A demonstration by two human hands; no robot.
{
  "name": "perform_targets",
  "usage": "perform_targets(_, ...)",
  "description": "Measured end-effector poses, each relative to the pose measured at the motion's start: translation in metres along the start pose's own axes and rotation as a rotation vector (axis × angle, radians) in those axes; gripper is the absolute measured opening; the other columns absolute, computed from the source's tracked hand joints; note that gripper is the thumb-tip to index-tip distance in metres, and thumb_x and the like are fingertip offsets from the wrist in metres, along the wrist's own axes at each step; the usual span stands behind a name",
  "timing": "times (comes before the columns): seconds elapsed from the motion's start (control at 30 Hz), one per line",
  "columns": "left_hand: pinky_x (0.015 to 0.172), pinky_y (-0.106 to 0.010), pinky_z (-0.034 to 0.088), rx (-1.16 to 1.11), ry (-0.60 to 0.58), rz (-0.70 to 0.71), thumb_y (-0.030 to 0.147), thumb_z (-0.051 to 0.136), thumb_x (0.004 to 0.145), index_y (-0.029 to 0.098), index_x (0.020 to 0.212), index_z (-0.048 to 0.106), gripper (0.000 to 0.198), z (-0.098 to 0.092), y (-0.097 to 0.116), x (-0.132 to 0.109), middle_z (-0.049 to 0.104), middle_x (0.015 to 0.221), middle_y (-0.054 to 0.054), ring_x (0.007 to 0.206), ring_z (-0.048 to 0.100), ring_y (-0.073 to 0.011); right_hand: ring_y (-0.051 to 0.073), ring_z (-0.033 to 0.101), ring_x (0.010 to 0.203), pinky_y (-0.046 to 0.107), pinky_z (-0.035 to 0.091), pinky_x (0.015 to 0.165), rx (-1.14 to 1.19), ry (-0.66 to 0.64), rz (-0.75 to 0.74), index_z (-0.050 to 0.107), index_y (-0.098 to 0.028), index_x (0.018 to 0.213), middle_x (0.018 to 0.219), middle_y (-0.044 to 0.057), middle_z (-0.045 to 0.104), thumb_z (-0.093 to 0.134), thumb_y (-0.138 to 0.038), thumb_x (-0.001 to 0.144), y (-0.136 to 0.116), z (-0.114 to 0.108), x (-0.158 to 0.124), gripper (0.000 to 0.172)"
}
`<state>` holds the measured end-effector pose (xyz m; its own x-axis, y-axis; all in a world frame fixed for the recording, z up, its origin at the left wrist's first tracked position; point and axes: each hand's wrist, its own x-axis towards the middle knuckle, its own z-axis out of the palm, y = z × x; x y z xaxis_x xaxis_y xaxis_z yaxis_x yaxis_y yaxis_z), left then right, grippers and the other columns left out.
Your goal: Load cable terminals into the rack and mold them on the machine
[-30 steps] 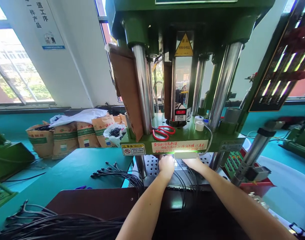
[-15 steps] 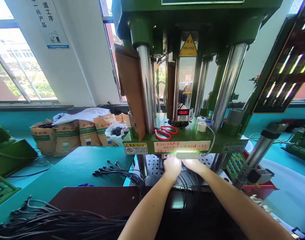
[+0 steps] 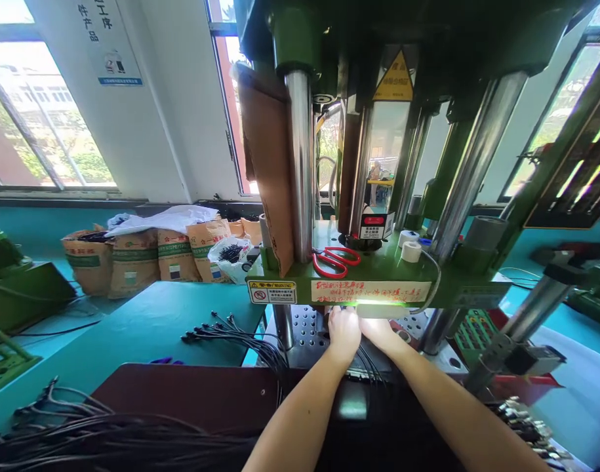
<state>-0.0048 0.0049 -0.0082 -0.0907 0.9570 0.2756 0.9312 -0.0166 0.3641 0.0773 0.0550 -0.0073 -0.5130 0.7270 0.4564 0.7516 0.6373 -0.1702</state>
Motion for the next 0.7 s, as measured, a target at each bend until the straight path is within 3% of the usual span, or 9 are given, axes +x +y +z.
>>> perform_targets(0.23,0.086,-0.038,0.039,0.017,0.030,0.074,0.016,0.035,0.083,0.013,0.101,0.061,0.032,-0.005,-0.001,0.004,0.062,0.098,-0.014,0.100,0.051,-0.0252,0.019,0.055,0.097,0.042,0.044,0.086,-0.026,-0.027,-0.017,0.056,-0.018,0.108,0.113,0.008,0.056,0.049,-0.031,0.088,0.014,-0.007,-0.005,0.025)
perform_targets(0.33,0.088,-0.037,0.038,0.001,-0.010,0.164,0.023,0.034,0.085,0.015,0.103,0.060,0.033,-0.013,-0.009,0.006,0.063,0.100,-0.012,0.100,0.053,-0.0231,0.020,0.055,0.100,0.043,0.041,0.090,-0.037,-0.065,-0.051,0.058,-0.018,0.108,0.112,0.009,0.059,0.046,-0.018,0.087,0.029,-0.016,-0.013,0.024)
perform_targets(0.47,0.092,-0.037,0.037,-0.025,-0.110,0.299,0.041,0.037,0.084,0.021,0.114,0.052,0.039,-0.018,-0.028,0.008,0.058,0.114,-0.008,0.108,0.049,-0.0215,0.021,0.053,0.105,0.038,0.037,0.095,-0.039,-0.168,-0.115,0.062,-0.021,0.103,0.113,0.008,0.061,0.044,0.000,0.071,0.051,-0.024,-0.028,0.043)
perform_targets(0.57,0.093,-0.041,0.036,-0.025,-0.170,0.333,0.049,0.038,0.082,0.023,0.120,0.046,0.047,-0.015,-0.039,0.010,0.054,0.122,-0.008,0.113,0.046,-0.0233,0.022,0.052,0.108,0.036,0.035,0.096,-0.028,-0.232,-0.151,0.062,-0.021,0.105,0.115,0.007,0.060,0.047,-0.002,0.064,0.060,-0.023,-0.035,0.047)
perform_targets(0.7,0.093,-0.044,0.035,-0.027,-0.199,0.325,0.055,0.033,0.082,0.026,0.124,0.043,0.052,-0.009,-0.044,0.012,0.052,0.125,-0.006,0.113,0.046,-0.0248,0.022,0.051,0.109,0.037,0.036,0.096,-0.003,-0.263,-0.156,0.059,-0.021,0.108,0.117,0.007,0.059,0.047,-0.009,0.071,0.062,-0.017,-0.038,0.040)
